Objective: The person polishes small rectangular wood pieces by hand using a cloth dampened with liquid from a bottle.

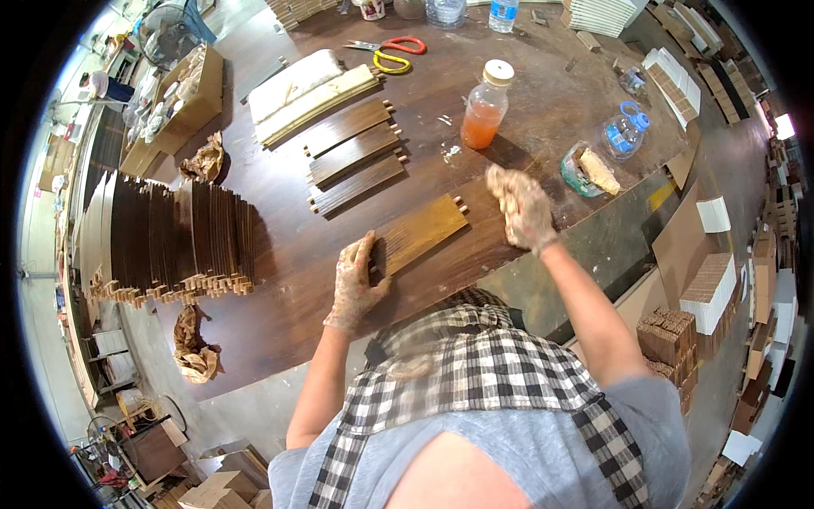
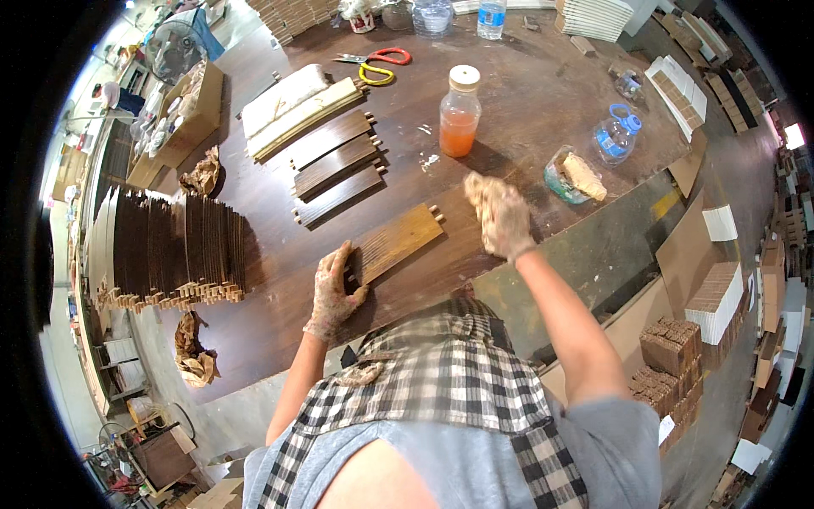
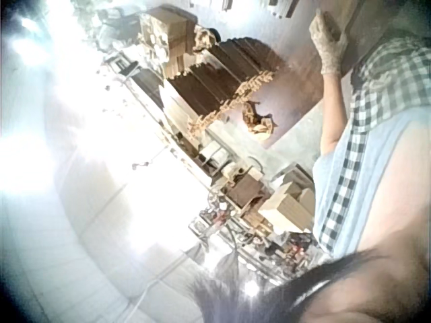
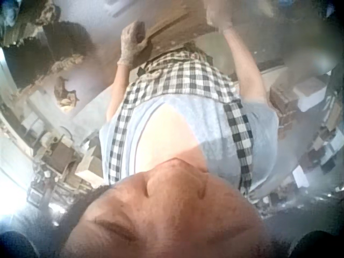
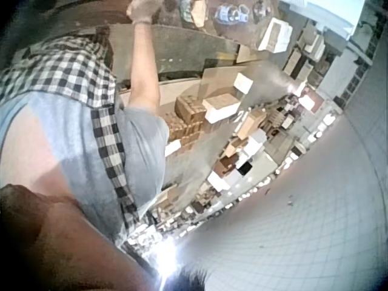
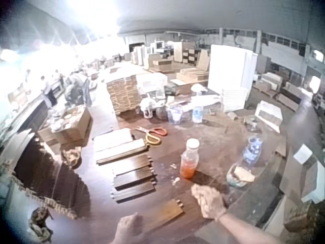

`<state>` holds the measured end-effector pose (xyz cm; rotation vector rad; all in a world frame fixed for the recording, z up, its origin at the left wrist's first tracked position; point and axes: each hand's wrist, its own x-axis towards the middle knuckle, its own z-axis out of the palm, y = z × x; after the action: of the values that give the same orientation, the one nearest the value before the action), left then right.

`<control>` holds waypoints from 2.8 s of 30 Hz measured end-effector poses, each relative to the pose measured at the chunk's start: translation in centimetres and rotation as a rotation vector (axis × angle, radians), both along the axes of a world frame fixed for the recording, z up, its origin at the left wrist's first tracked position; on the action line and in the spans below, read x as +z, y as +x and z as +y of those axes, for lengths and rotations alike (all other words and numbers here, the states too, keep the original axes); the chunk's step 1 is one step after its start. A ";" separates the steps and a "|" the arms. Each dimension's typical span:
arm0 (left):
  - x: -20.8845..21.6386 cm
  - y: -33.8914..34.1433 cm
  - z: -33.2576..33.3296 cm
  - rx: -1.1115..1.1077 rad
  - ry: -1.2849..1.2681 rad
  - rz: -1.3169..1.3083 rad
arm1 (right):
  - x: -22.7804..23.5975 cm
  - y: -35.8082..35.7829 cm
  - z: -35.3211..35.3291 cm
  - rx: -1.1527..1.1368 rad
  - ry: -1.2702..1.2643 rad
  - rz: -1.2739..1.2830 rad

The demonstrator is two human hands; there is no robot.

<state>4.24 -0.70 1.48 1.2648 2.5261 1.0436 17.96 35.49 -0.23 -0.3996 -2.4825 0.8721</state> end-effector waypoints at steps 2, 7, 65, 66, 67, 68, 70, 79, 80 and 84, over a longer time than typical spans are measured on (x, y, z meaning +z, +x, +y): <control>2.5 1.0 0.7 0.033 -0.117 0.062 | 0.2 4.4 -1.4 0.076 -0.017 -0.090; 2.9 3.0 3.1 0.185 -0.024 0.247 | 4.5 9.9 0.5 -0.361 -0.347 -0.009; 0.2 6.3 5.5 -0.241 -0.079 0.132 | 9.4 -10.7 -12.9 0.613 -0.149 -0.113; 0.4 6.3 5.4 -0.220 -0.044 0.099 | 9.1 -11.3 -13.8 0.649 -0.137 -0.157; 0.5 6.4 5.2 -0.200 -0.009 0.067 | 8.3 -11.2 -13.8 0.651 -0.158 -0.229; 0.4 6.4 5.2 -0.199 -0.006 0.099 | 8.2 -11.1 -13.2 0.631 -0.076 -0.256; -0.2 6.3 4.8 -0.174 -0.007 0.165 | 8.2 -11.0 -11.3 0.557 -0.021 -0.311; 0.5 1.5 2.8 -0.211 0.056 0.279 | 8.6 -10.1 -7.8 0.416 -0.489 -0.213; 0.6 2.3 3.5 -0.166 0.090 0.324 | 7.9 -10.2 -8.0 0.426 -0.525 -0.165; -0.3 4.9 5.7 0.054 0.066 0.300 | 9.9 -12.6 -13.4 0.647 -0.166 -0.058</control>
<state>9.11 4.95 1.19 1.4798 2.7780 1.0236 5.38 22.14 9.62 0.3615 -2.6308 1.3284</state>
